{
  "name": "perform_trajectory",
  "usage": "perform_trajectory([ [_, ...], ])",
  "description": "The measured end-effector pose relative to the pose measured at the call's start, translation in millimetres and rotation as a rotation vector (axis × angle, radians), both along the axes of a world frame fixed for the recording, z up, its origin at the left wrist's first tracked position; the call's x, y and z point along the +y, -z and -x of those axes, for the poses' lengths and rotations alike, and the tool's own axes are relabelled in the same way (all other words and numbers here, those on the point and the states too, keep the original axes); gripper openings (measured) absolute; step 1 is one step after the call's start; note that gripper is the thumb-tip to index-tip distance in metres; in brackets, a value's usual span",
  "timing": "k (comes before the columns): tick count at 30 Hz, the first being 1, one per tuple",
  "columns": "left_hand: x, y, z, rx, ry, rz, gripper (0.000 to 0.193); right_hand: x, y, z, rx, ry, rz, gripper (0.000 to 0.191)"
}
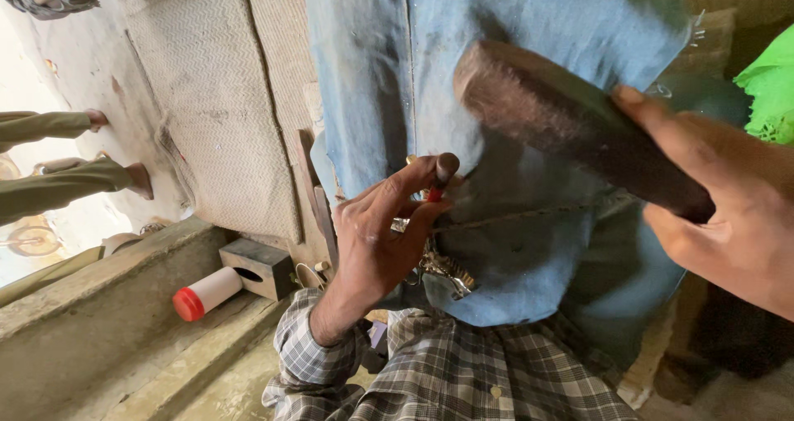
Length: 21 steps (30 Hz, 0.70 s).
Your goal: The person sits on the floor holding a small brass horse figurine on their lap and files its surface with a red-handled file, then rubs and buffs the figurine using a wooden block. They reposition the figurine repeatedly to work different areas and other finished figurines sit nearby.
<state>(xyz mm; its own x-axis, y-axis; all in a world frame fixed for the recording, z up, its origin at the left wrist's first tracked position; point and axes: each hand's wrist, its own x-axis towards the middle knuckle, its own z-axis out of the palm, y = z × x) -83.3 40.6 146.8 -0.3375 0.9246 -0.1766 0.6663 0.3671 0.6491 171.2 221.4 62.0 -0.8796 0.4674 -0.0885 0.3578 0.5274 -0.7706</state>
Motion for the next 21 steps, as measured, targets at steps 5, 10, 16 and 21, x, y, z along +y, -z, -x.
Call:
perform_trajectory([
  [5, 4, -1, 1, 0.028, 0.111, -0.04, 0.049, 7, -4, -1, -0.056, 0.122, 0.23, 0.088],
  [10, 6, 2, 0, -0.017, 0.065, -0.039, 0.05, 13, -4, -5, 0.009, -0.018, 0.138, 0.091],
  [16, 9, 2, 2, -0.082, 0.09, -0.031, 0.049, 13, 0, -14, 0.085, 0.108, 0.31, 0.089],
  [21, 11, 3, 2, -0.239, 0.078, -0.076, 0.049, 14, 5, -26, -0.1, 0.191, 0.361, 0.093],
])
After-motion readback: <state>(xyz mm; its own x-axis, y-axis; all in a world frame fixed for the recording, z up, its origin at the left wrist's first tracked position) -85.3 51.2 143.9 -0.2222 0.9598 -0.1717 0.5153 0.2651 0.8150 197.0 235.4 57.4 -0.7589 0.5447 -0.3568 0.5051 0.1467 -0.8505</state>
